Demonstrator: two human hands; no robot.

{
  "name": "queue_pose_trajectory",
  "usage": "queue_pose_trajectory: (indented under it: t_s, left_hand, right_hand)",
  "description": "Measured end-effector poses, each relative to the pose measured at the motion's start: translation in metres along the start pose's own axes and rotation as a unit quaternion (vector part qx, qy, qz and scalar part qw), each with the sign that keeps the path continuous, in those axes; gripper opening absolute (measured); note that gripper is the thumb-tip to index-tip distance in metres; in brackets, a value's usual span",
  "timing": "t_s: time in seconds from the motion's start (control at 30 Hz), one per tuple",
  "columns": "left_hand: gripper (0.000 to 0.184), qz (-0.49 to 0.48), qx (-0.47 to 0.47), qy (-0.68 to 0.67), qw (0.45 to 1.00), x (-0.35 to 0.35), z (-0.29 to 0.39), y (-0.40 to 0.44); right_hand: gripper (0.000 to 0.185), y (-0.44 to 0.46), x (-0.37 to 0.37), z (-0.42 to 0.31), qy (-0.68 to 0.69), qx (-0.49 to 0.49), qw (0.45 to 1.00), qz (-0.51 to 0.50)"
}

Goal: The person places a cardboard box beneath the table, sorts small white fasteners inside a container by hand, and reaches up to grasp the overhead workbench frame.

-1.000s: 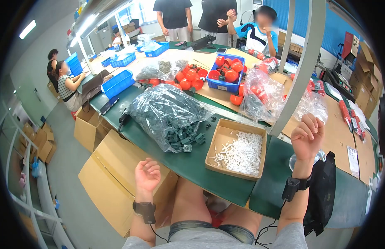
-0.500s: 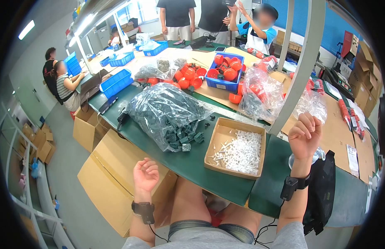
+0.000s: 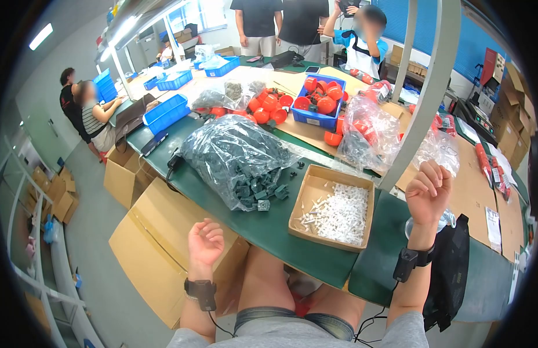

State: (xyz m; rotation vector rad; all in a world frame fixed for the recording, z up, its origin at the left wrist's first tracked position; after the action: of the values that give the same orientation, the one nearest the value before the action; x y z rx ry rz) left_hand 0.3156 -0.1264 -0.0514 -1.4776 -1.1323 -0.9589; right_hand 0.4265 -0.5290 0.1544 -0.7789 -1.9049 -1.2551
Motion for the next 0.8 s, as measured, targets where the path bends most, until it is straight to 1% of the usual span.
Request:
queue_pose_trajectory:
  t_s: [0.1,0.2,0.27,0.4,0.5,0.57,0.63,0.67,0.7,0.77,0.8]
  left_hand:
    - [0.009,0.003,0.004,0.001,1.000,-0.001,0.000,0.000]
    - [0.011,-0.019,-0.006,0.016,1.000,0.002,0.000,0.001]
    - [0.011,-0.002,0.030,0.073,0.997,0.000,0.007,0.001]
    - [0.011,-0.013,0.047,0.110,0.993,0.009,0.008,0.000]
    - [0.011,0.002,0.067,0.134,0.989,0.014,0.010,0.002]
    - [0.012,-0.014,0.086,0.184,0.979,0.027,0.013,0.004]
    - [0.012,-0.032,0.091,0.177,0.980,0.042,0.014,0.005]
    - [0.012,-0.047,0.086,0.178,0.979,0.051,0.013,0.006]
    - [0.012,-0.050,0.103,0.173,0.978,0.057,0.017,0.004]
    - [0.011,-0.078,0.055,0.151,0.984,0.067,0.010,0.004]
    - [0.011,-0.079,0.071,0.147,0.984,0.069,0.014,0.003]
  right_hand:
    - [0.022,0.000,-0.001,0.001,0.009,0.006,1.000,-0.006]
    - [0.023,0.000,-0.002,0.002,0.004,0.006,1.000,-0.005]
    - [0.023,0.000,-0.002,0.003,-0.001,0.008,1.000,-0.005]
    - [0.023,0.000,-0.003,0.008,0.010,0.017,1.000,-0.001]
    - [0.023,-0.001,-0.006,0.008,0.012,0.017,1.000,-0.002]
    - [0.023,0.002,-0.004,0.012,0.012,0.033,0.999,-0.009]
    - [0.022,0.001,-0.006,0.013,0.016,0.024,1.000,0.006]
    - [0.022,0.002,-0.006,0.013,0.015,0.027,0.999,-0.007]
    - [0.022,0.002,-0.005,0.014,0.021,0.042,0.999,-0.014]
    - [0.021,0.002,-0.005,0.009,0.008,0.026,1.000,-0.014]
    - [0.021,0.002,-0.004,0.011,0.014,0.040,0.999,-0.019]
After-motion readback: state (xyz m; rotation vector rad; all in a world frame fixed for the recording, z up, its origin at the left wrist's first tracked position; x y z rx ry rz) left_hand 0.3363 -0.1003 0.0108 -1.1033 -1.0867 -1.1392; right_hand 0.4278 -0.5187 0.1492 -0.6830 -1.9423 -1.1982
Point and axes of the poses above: each hand's wrist, its own y-axis towards the middle knuckle, its own x-axis out of the palm, z = x × y, the point moved 9 cm from there along y, towards the middle knuckle, and after that the axes turned 6 degrees about -y, right-handed, at the moved point
